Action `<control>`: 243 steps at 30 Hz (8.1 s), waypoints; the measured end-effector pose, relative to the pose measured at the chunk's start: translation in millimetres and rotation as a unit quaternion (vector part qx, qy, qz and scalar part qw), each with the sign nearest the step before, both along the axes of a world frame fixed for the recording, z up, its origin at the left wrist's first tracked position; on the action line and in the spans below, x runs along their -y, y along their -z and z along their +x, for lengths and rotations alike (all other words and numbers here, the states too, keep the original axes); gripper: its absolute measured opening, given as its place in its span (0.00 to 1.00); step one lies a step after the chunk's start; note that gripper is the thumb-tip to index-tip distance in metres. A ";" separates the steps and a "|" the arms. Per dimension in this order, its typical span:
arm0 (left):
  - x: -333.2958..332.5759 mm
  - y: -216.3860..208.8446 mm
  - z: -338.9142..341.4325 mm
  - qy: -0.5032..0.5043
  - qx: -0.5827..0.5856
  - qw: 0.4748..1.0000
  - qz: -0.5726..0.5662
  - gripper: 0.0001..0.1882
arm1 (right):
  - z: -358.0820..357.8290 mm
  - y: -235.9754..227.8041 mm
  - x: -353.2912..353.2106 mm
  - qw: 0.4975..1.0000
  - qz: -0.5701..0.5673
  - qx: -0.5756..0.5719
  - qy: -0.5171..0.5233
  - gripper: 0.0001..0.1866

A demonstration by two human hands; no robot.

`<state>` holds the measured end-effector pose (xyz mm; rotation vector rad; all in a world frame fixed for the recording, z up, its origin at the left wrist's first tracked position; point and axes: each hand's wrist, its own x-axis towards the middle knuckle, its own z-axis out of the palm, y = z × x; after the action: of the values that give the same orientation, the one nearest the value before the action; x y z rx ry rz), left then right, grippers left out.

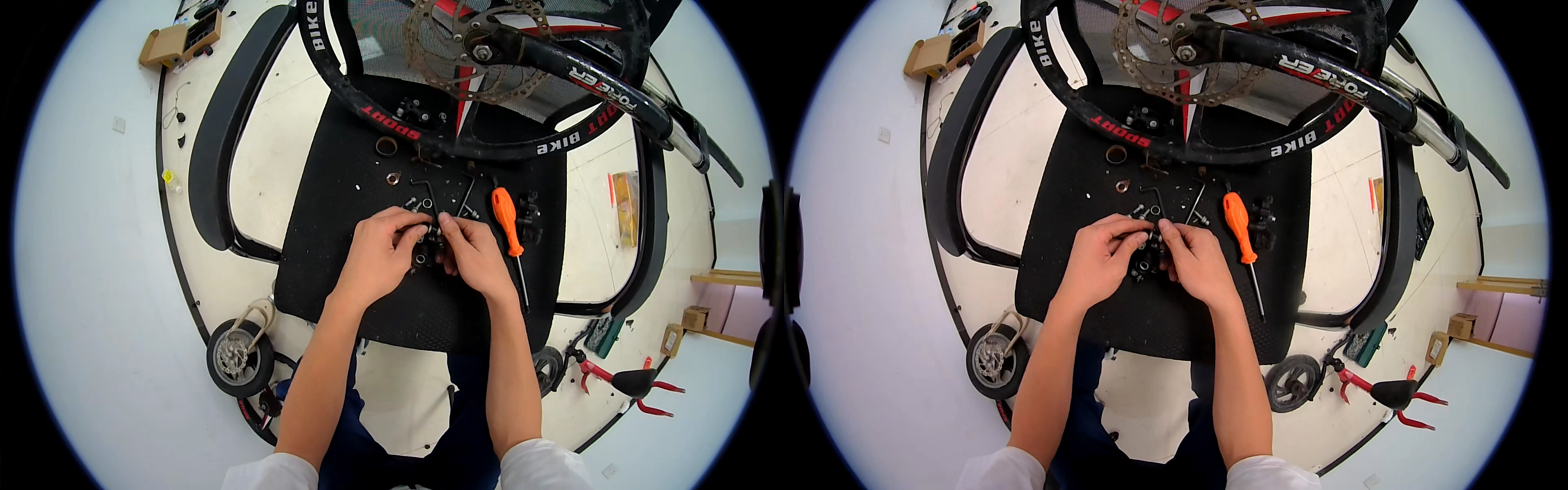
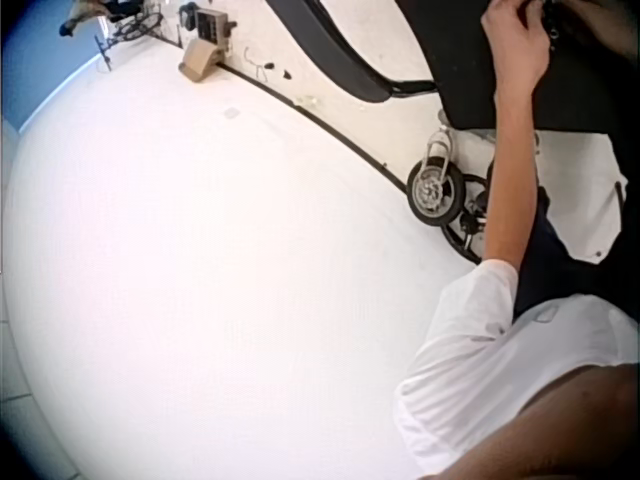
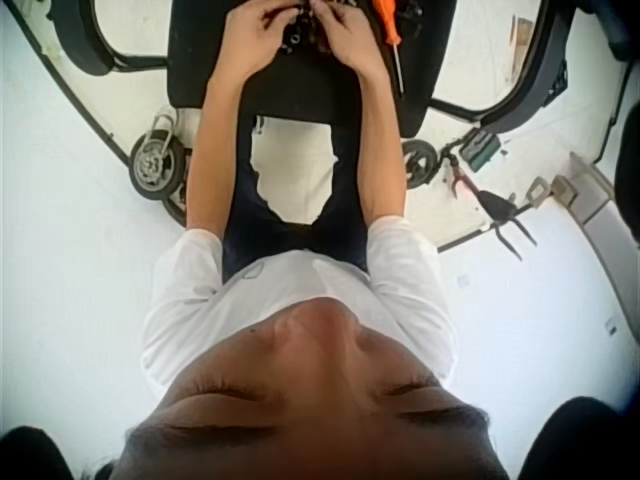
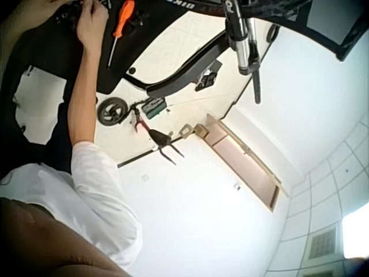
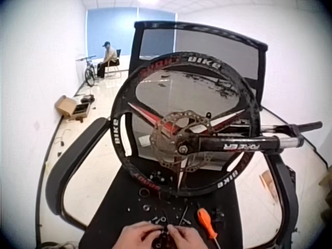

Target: The person assembles small mechanical components of a bicycle, including a derailleur, using an Allen key and other hand tools. They handle screws, washers, and linkages, tightening and adjusting parts on a chair used as a work surface.

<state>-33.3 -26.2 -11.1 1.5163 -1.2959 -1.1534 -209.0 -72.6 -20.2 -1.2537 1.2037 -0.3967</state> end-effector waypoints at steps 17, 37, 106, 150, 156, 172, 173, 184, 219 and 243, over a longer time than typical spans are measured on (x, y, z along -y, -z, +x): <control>1.7 -1.3 0.4 -0.013 -0.003 1.000 -0.006 0.09 | 3.8 -9.5 -8.4 0.996 -0.064 0.057 0.029 0.17; 1.8 -1.2 4.6 -0.011 -0.019 1.000 0.016 0.10 | 5.2 -15.7 -1.7 0.999 -0.038 0.012 0.009 0.18; -24.8 15.1 37.7 -0.004 0.260 0.965 -0.037 0.14 | 22.8 11.4 -9.2 0.976 -0.188 -0.108 0.003 0.15; -14.2 3.1 53.3 -0.146 0.191 0.971 0.017 0.06 | -18.2 3.8 10.7 0.917 -0.276 -0.278 0.073 0.09; -23.3 -0.6 59.4 -0.138 0.161 0.977 0.036 0.07 | -19.1 -5.8 7.7 0.954 -0.227 -0.161 0.112 0.07; -27.7 -7.2 11.9 0.026 0.189 0.981 0.033 0.13 | -3.2 -23.2 -34.0 0.974 -0.194 -0.115 -0.033 0.07; -26.7 -10.7 10.2 0.028 0.194 0.980 0.042 0.12 | -2.3 -22.5 -33.6 0.974 -0.193 -0.112 -0.034 0.07; -25.5 -5.9 0.8 -0.023 0.168 0.985 0.041 0.11 | 0.7 -24.1 -33.8 0.976 -0.189 -0.094 -0.047 0.08; -28.5 -16.2 47.2 0.029 0.115 0.993 0.013 0.06 | 4.9 -26.0 -37.2 0.974 -0.187 -0.108 -0.068 0.08; -31.9 -0.6 60.1 0.003 0.134 0.991 0.003 0.10 | -10.1 -25.1 -32.6 0.976 -0.180 -0.114 -0.054 0.07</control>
<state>26.8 5.7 -10.5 1.7181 -1.4745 -0.9808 -219.2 -40.0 4.9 -1.7076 1.2853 -0.4121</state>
